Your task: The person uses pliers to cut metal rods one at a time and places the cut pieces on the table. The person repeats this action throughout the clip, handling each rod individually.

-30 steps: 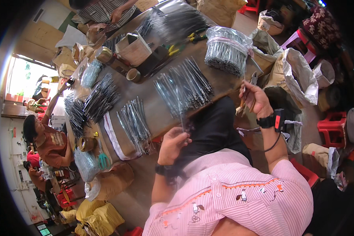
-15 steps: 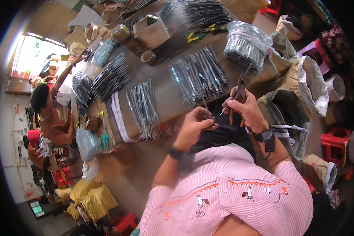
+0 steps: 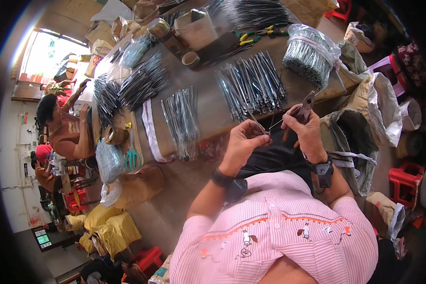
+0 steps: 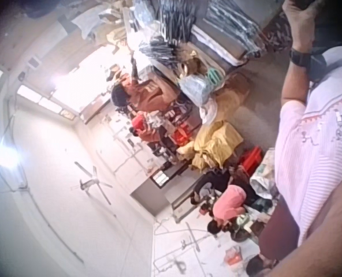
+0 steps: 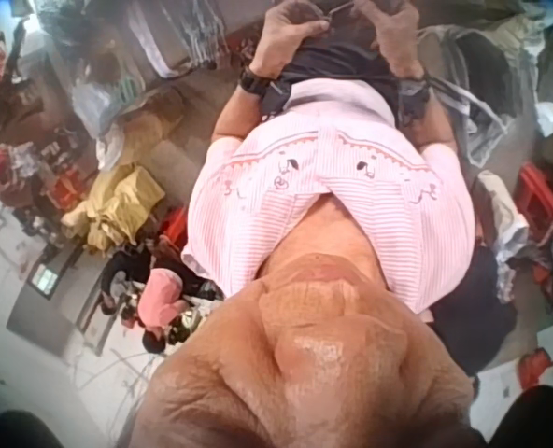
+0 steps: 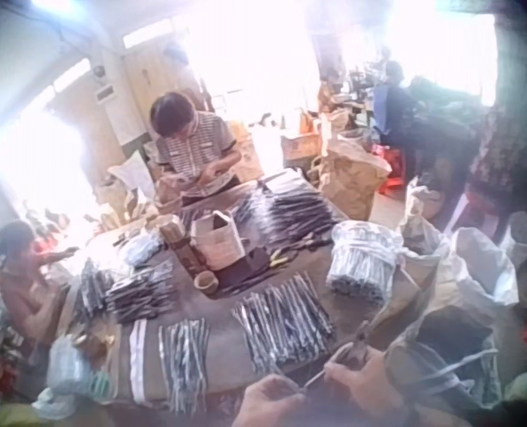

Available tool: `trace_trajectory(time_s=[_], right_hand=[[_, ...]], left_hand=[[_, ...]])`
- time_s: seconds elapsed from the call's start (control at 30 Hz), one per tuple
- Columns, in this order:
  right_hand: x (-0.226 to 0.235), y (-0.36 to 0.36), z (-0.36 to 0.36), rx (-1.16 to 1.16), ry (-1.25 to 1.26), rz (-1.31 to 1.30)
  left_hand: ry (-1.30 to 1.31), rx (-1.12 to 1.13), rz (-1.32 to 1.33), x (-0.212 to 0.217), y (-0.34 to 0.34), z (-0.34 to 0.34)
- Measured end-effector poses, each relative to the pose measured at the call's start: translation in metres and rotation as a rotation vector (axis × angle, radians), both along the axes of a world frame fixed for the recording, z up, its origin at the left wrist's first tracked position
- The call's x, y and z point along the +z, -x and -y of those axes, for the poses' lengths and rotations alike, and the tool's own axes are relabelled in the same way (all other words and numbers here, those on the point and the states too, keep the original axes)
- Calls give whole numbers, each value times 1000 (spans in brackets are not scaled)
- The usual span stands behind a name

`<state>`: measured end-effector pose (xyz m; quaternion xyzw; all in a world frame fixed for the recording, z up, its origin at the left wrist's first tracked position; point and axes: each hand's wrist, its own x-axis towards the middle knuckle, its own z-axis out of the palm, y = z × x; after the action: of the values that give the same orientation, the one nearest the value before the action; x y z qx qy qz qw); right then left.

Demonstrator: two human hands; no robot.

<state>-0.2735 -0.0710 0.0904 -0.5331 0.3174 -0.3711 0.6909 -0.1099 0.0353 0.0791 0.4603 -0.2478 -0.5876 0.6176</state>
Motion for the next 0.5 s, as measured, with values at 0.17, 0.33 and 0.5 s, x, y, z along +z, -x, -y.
trace_trajectory(time_s=[0.17,0.33,0.5], right_hand=[[-3,-10,-11,88,-72,-14],[-5,-21,-13,52,-113,52],[-4,-23,-14,66,-100,28]], left_hand=[[8,23,5,5,-1,-3],[-8,37,-1,5,-6,-5],[18,33,-48,4,-9,-6]])
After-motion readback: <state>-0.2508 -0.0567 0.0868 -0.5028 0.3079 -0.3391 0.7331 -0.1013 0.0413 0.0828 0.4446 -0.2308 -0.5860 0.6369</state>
